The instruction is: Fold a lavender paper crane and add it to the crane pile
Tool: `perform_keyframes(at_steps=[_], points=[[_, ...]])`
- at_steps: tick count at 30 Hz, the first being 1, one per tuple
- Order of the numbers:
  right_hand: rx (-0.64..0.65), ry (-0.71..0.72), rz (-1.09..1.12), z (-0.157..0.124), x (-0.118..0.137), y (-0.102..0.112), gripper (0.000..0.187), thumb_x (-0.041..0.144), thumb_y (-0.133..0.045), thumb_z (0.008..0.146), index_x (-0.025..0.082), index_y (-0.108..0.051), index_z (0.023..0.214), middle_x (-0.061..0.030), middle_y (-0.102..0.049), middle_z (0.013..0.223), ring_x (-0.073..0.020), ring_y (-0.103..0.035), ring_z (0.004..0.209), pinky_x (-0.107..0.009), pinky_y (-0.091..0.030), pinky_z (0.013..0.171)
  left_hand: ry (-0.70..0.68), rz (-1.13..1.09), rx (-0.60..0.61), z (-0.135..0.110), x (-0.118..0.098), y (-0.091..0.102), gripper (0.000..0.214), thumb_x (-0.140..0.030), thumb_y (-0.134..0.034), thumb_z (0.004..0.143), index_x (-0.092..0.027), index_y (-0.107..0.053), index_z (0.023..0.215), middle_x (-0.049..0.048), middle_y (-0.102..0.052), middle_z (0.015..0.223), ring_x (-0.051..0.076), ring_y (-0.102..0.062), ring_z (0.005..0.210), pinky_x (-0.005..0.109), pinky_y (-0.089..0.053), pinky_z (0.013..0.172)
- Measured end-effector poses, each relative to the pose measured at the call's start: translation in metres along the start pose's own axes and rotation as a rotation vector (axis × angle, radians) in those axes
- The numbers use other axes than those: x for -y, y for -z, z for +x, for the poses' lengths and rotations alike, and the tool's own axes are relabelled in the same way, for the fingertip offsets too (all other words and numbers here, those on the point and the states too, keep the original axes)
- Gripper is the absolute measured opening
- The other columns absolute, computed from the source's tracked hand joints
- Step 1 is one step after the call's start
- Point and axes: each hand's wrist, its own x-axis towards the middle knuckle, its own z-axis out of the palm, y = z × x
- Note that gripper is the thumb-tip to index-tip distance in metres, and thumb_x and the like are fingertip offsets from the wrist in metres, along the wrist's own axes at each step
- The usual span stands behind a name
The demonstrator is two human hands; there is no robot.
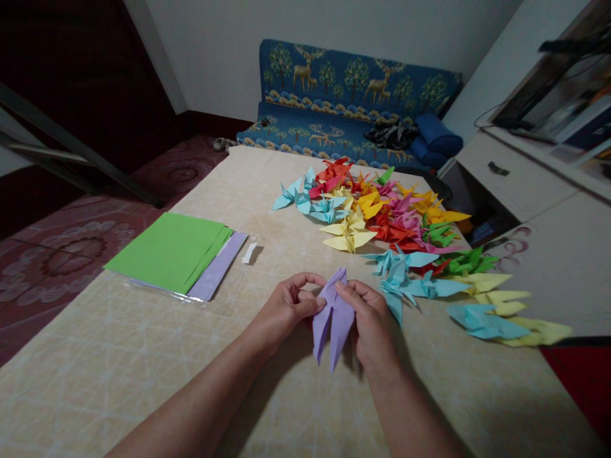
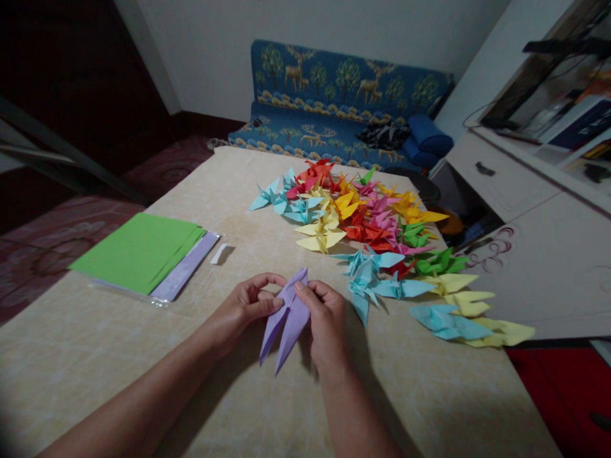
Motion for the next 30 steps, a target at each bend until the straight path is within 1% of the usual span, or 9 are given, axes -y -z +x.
perform_keyframes(at_steps=[2, 4, 6, 9, 13, 17, 20, 26, 30], points=[[-0.001, -0.016, 0.003, 0.000, 0.001, 0.000, 0.023, 0.038, -0.076, 0.068, 0.021, -0.061, 0.066, 0.0058, -0.053, 0.053, -0.0109, -0.043, 0.043, -0.023, -0.031, 0.044, -0.054, 0.000, 0.018, -0.001, 0.000, -0.001, 0.046, -0.030, -0.080, 0.073, -0.019, -0.061, 0.113, -0.0075, -0.052, 0.050, 0.007, -0.044, 0.044, 0.018, -0.035, 0.048], [-0.007, -0.027, 0.014, 0.000, 0.003, 0.000, 0.022, 0.037, -0.077, 0.066, 0.020, -0.061, 0.066, 0.0054, -0.055, 0.053, -0.0114, -0.044, 0.043, -0.023, -0.032, 0.043, -0.109, 0.025, 0.048, -0.002, 0.000, -0.001, 0.045, -0.030, -0.077, 0.076, -0.020, -0.062, 0.117, -0.0064, -0.053, 0.053, 0.007, -0.045, 0.046, 0.018, -0.036, 0.049], [-0.010, -0.034, 0.021, 0.001, 0.004, 0.001, 0.022, 0.037, -0.076, 0.065, 0.020, -0.062, 0.066, 0.0050, -0.056, 0.053, -0.0116, -0.045, 0.043, -0.023, -0.033, 0.043, -0.125, 0.070, 0.085, -0.003, 0.001, -0.001, 0.035, -0.031, -0.074, 0.079, -0.017, -0.070, 0.110, -0.0012, -0.061, 0.062, 0.008, -0.050, 0.052, 0.020, -0.041, 0.053], [-0.016, -0.048, 0.039, 0.002, 0.006, 0.001, 0.024, 0.039, -0.076, 0.066, 0.020, -0.061, 0.066, 0.0048, -0.056, 0.053, -0.0114, -0.045, 0.042, -0.023, -0.034, 0.042, -0.079, 0.089, 0.098, -0.003, 0.002, -0.001, 0.025, -0.029, -0.076, 0.077, -0.015, -0.076, 0.097, 0.0052, -0.069, 0.075, 0.010, -0.058, 0.060, 0.023, -0.047, 0.062], [-0.066, -0.028, 0.058, 0.004, 0.005, 0.002, 0.027, 0.039, -0.078, 0.064, 0.019, -0.060, 0.065, 0.0057, -0.052, 0.051, -0.0094, -0.042, 0.041, -0.021, -0.031, 0.040, -0.017, 0.031, 0.091, -0.002, 0.002, 0.000, 0.027, -0.021, -0.083, 0.068, -0.015, -0.076, 0.094, 0.0044, -0.071, 0.074, 0.010, -0.061, 0.063, 0.023, -0.048, 0.066], [-0.141, 0.102, 0.049, 0.007, 0.002, 0.004, 0.031, 0.039, -0.079, 0.066, 0.019, -0.055, 0.061, 0.0069, -0.047, 0.051, -0.0083, -0.037, 0.044, -0.020, -0.028, 0.042, 0.019, 0.020, 0.091, -0.001, 0.003, 0.001, 0.023, -0.022, -0.083, 0.068, -0.012, -0.074, 0.086, 0.0031, -0.068, 0.069, 0.009, -0.059, 0.059, 0.022, -0.047, 0.063], [-0.198, 0.205, 0.023, 0.010, -0.001, 0.007, 0.032, 0.040, -0.078, 0.068, 0.018, -0.055, 0.063, 0.0072, -0.044, 0.053, -0.0082, -0.035, 0.047, -0.021, -0.028, 0.044, 0.015, 0.074, 0.099, 0.000, 0.005, 0.000, 0.022, -0.022, -0.081, 0.070, -0.011, -0.071, 0.086, 0.0007, -0.064, 0.062, 0.007, -0.055, 0.053, 0.020, -0.044, 0.057], [-0.279, 0.348, -0.091, 0.011, -0.007, 0.011, 0.031, 0.044, -0.075, 0.074, 0.018, -0.059, 0.070, 0.0059, -0.046, 0.057, -0.0097, -0.037, 0.051, -0.022, -0.030, 0.047, -0.048, 0.054, 0.073, 0.003, 0.005, -0.002, 0.040, -0.014, -0.083, 0.062, -0.016, -0.057, 0.092, -0.0027, -0.063, 0.067, 0.008, -0.056, 0.055, 0.020, -0.044, 0.057], [-0.349, 0.438, -0.160, 0.010, -0.006, 0.011, 0.032, 0.045, -0.073, 0.076, 0.018, -0.058, 0.068, 0.0064, -0.045, 0.056, -0.0098, -0.037, 0.051, -0.022, -0.030, 0.046, -0.007, 0.076, 0.052, 0.003, 0.002, -0.001, 0.044, -0.015, -0.083, 0.062, -0.017, -0.052, 0.093, -0.0041, -0.062, 0.064, 0.007, -0.053, 0.054, 0.018, -0.040, 0.054]])
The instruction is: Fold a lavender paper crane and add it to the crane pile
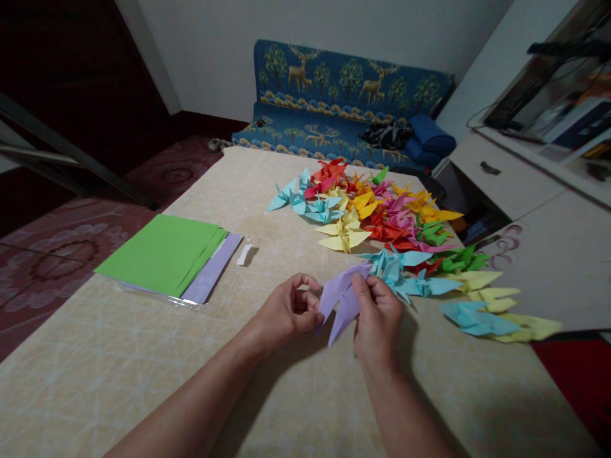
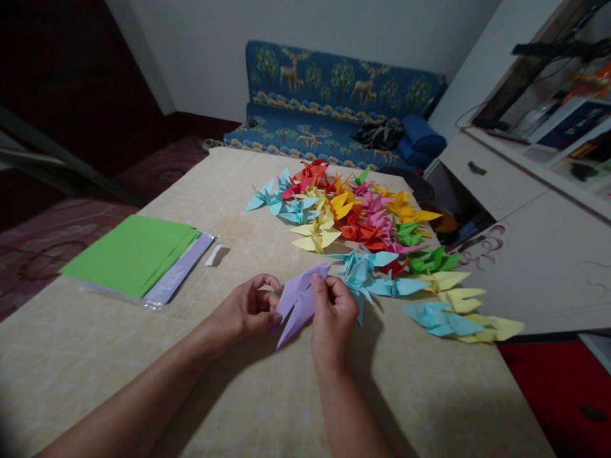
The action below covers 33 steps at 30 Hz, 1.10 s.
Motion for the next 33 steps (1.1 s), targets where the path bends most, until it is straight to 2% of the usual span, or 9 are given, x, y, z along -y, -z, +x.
perform_keyframes(at_steps=[6, 9, 13, 16, 20, 23, 26, 30, 33], points=[[-0.062, 0.040, 0.029, 0.001, 0.002, 0.000, 0.035, 0.044, -0.073, 0.076, 0.018, -0.054, 0.064, 0.0073, -0.045, 0.054, -0.0076, -0.037, 0.048, -0.019, -0.030, 0.044, 0.008, 0.046, 0.012, 0.001, -0.003, 0.005, 0.032, -0.028, -0.084, 0.064, -0.010, -0.064, 0.082, 0.0007, -0.062, 0.068, 0.007, -0.053, 0.056, 0.018, -0.038, 0.054], [-0.020, 0.012, 0.035, 0.000, 0.003, 0.000, 0.034, 0.042, -0.073, 0.078, 0.018, -0.054, 0.064, 0.0085, -0.044, 0.047, -0.0066, -0.036, 0.042, -0.018, -0.028, 0.040, -0.105, -0.011, -0.140, 0.003, -0.007, 0.010, 0.036, -0.026, -0.085, 0.063, -0.013, -0.062, 0.086, -0.0004, -0.064, 0.066, 0.008, -0.055, 0.056, 0.018, -0.040, 0.054], [0.030, -0.033, 0.066, -0.002, 0.005, -0.003, 0.027, 0.039, -0.075, 0.076, 0.016, -0.062, 0.071, 0.0050, -0.057, 0.050, -0.0093, -0.050, 0.043, -0.019, -0.041, 0.045, -0.244, -0.101, -0.416, 0.006, -0.010, 0.018, 0.041, -0.022, -0.087, 0.061, -0.015, -0.060, 0.090, -0.0024, -0.065, 0.064, 0.008, -0.056, 0.056, 0.017, -0.042, 0.055], [0.045, -0.068, 0.101, -0.004, 0.006, -0.005, 0.024, 0.038, -0.076, 0.075, 0.016, -0.064, 0.075, 0.0029, -0.063, 0.055, -0.0122, -0.058, 0.046, -0.022, -0.048, 0.047, -0.268, -0.188, -0.500, 0.007, -0.009, 0.021, 0.037, -0.024, -0.085, 0.063, -0.014, -0.061, 0.089, -0.0024, -0.064, 0.066, 0.007, -0.056, 0.055, 0.017, -0.044, 0.053], [0.077, -0.103, 0.162, -0.007, 0.007, -0.008, 0.020, 0.035, -0.076, 0.075, 0.019, -0.065, 0.082, 0.0022, -0.069, 0.062, -0.0150, -0.065, 0.051, -0.025, -0.055, 0.052, -0.262, -0.328, -0.459, 0.006, -0.007, 0.016, 0.027, -0.016, -0.077, 0.068, -0.013, -0.066, 0.093, 0.0000, -0.064, 0.074, 0.009, -0.059, 0.062, 0.019, -0.049, 0.060], [0.124, -0.148, 0.207, -0.011, 0.007, -0.012, 0.017, 0.033, -0.075, 0.076, 0.022, -0.064, 0.085, 0.0007, -0.072, 0.070, -0.0171, -0.070, 0.059, -0.027, -0.058, 0.058, -0.192, -0.288, -0.241, 0.003, -0.007, 0.006, 0.032, -0.012, -0.073, 0.067, -0.012, -0.070, 0.099, 0.0073, -0.069, 0.093, 0.015, -0.065, 0.079, 0.023, -0.052, 0.067], [0.205, -0.212, 0.242, -0.019, 0.006, -0.016, 0.017, 0.033, -0.073, 0.078, 0.023, -0.065, 0.088, -0.0015, -0.074, 0.075, -0.0186, -0.071, 0.065, -0.030, -0.059, 0.063, -0.158, -0.121, -0.059, -0.001, -0.007, -0.002, 0.031, -0.022, -0.074, 0.075, -0.011, -0.072, 0.103, 0.0129, -0.072, 0.097, 0.021, -0.066, 0.089, 0.028, -0.051, 0.077], [0.355, -0.292, 0.144, -0.027, 0.005, -0.017, 0.025, 0.039, -0.072, 0.078, 0.018, -0.066, 0.091, -0.0048, -0.073, 0.075, -0.0180, -0.070, 0.063, -0.030, -0.058, 0.062, -0.169, -0.048, -0.240, -0.001, -0.005, -0.001, 0.022, -0.033, -0.074, 0.078, -0.012, -0.074, 0.074, 0.0056, -0.070, 0.071, 0.012, -0.059, 0.062, 0.023, -0.045, 0.064], [0.411, -0.266, 0.054, -0.026, 0.006, -0.015, 0.033, 0.044, -0.071, 0.079, 0.017, -0.064, 0.095, -0.0059, -0.071, 0.079, -0.0163, -0.067, 0.062, -0.026, -0.055, 0.055, -0.165, -0.007, -0.345, 0.001, -0.005, 0.005, 0.023, -0.034, -0.078, 0.071, -0.012, -0.073, 0.065, 0.0019, -0.066, 0.060, 0.008, -0.050, 0.052, 0.020, -0.039, 0.054]])
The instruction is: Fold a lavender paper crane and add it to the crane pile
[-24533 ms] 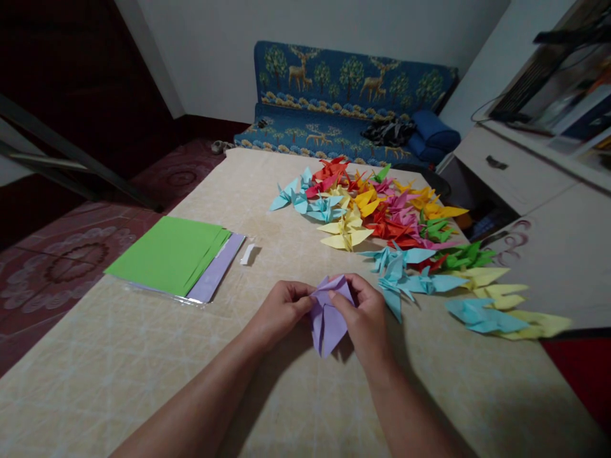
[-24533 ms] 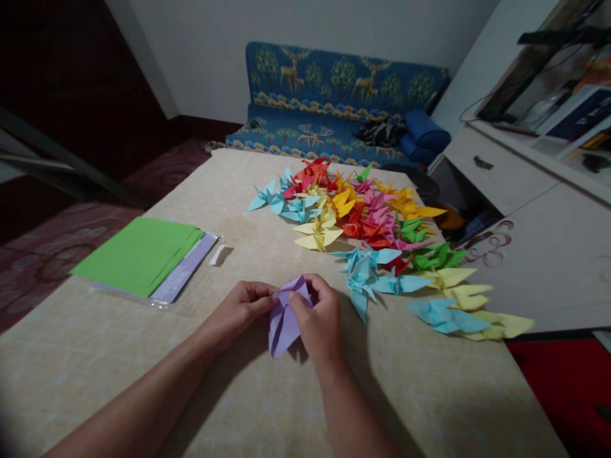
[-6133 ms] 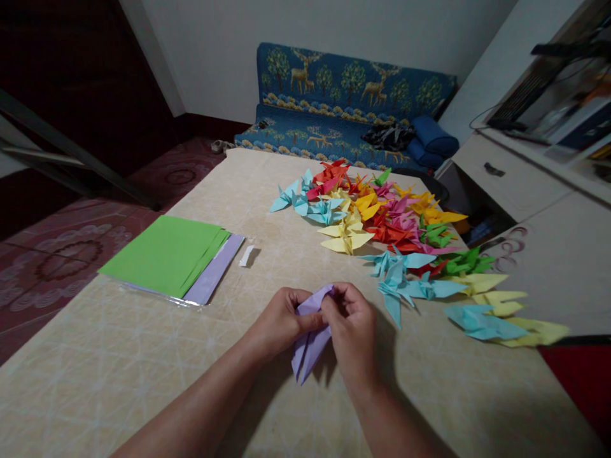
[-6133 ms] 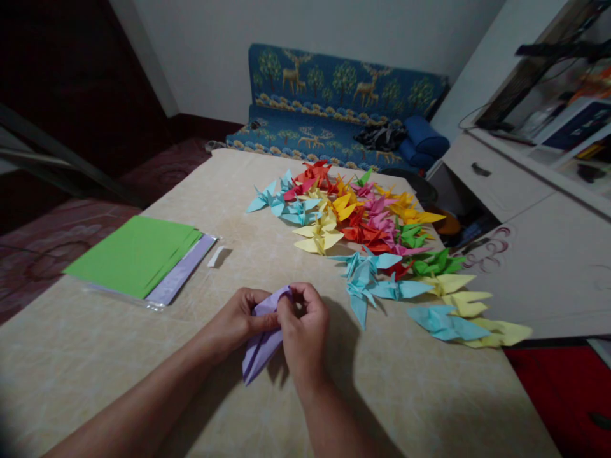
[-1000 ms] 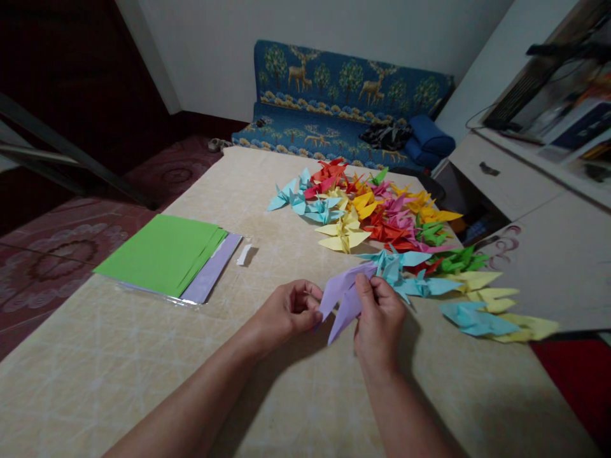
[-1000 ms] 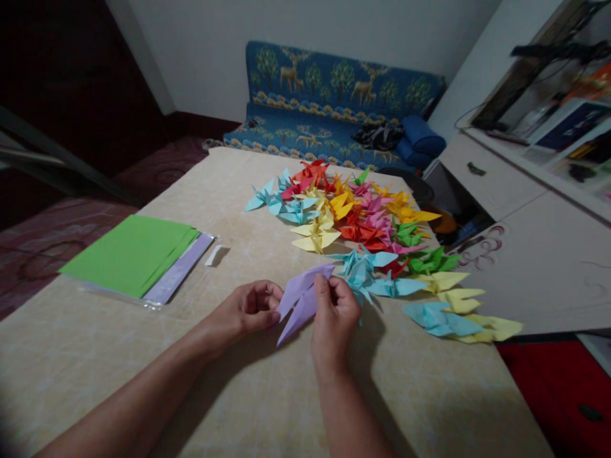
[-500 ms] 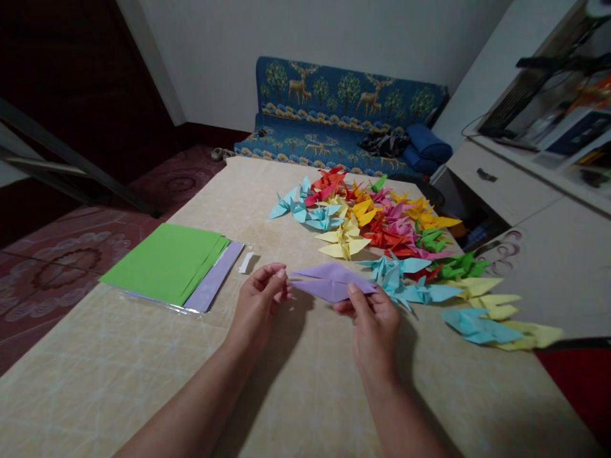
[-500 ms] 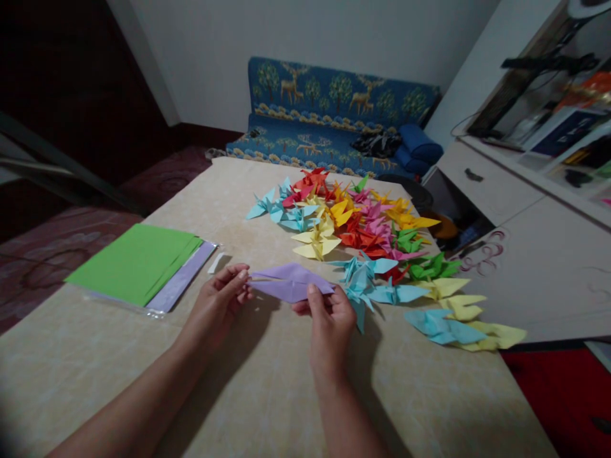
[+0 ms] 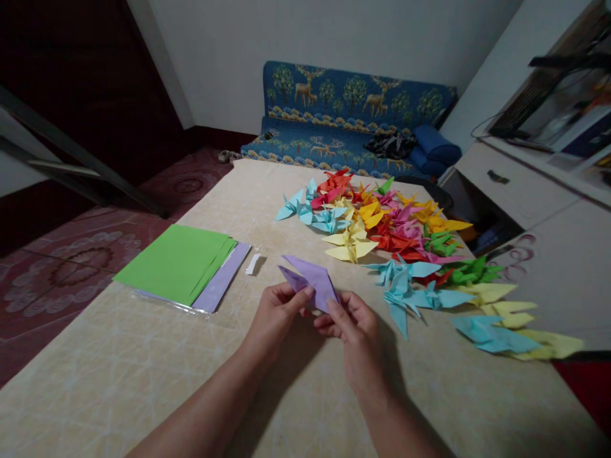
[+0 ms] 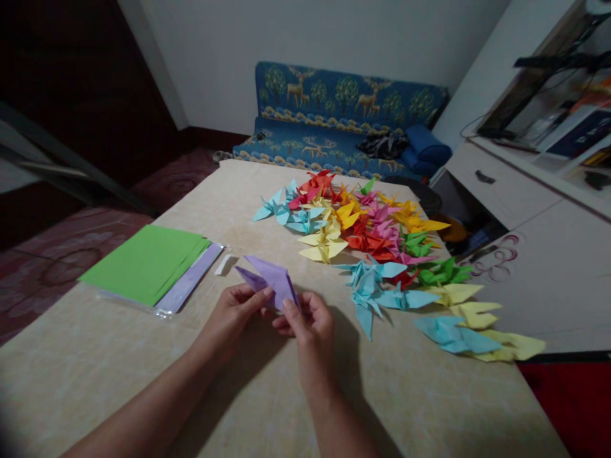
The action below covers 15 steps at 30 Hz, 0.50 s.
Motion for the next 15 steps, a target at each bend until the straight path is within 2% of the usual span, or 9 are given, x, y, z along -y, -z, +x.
perform_keyframes(at_steps=[3, 6, 11, 15], points=[[-0.090, 0.158, -0.087, 0.0033, 0.0036, 0.0030, 0.043, 0.039, -0.076, 0.074, 0.020, -0.058, 0.109, -0.0064, -0.068, 0.094, -0.0179, -0.067, 0.076, -0.025, -0.055, 0.058, 0.017, 0.043, 0.010, 0.0017, -0.0012, 0.0013, 0.026, -0.036, -0.081, 0.065, -0.011, -0.073, 0.063, 0.0020, -0.064, 0.056, 0.008, -0.047, 0.049, 0.020, -0.036, 0.049], [-0.077, 0.294, -0.184, 0.0057, 0.0053, 0.0060, 0.051, 0.031, -0.076, 0.074, 0.023, -0.056, 0.121, -0.0062, -0.065, 0.102, -0.0187, -0.065, 0.084, -0.026, -0.055, 0.063, 0.040, 0.065, 0.035, 0.0011, -0.0025, 0.0000, 0.029, -0.038, -0.081, 0.064, -0.010, -0.074, 0.067, 0.0036, -0.065, 0.058, 0.009, -0.049, 0.049, 0.020, -0.037, 0.048], [0.020, 0.353, -0.307, 0.0031, 0.0055, 0.0072, 0.029, 0.029, -0.067, 0.083, 0.024, -0.066, 0.112, -0.0064, -0.067, 0.105, -0.0194, -0.066, 0.085, -0.029, -0.055, 0.070, 0.032, 0.035, 0.050, -0.0002, -0.0041, -0.0015, 0.027, -0.034, -0.083, 0.062, -0.010, -0.075, 0.072, 0.0042, -0.067, 0.061, 0.010, -0.051, 0.051, 0.019, -0.037, 0.048], [-0.007, 0.404, -0.287, 0.0029, 0.0077, 0.0048, 0.018, 0.031, -0.060, 0.088, 0.021, -0.073, 0.098, -0.0060, -0.069, 0.096, -0.0205, -0.064, 0.092, -0.030, -0.052, 0.079, 0.052, 0.014, 0.031, -0.0007, -0.0038, -0.0010, 0.026, -0.030, -0.084, 0.060, -0.011, -0.075, 0.075, 0.0052, -0.070, 0.065, 0.011, -0.055, 0.053, 0.019, -0.040, 0.050]])
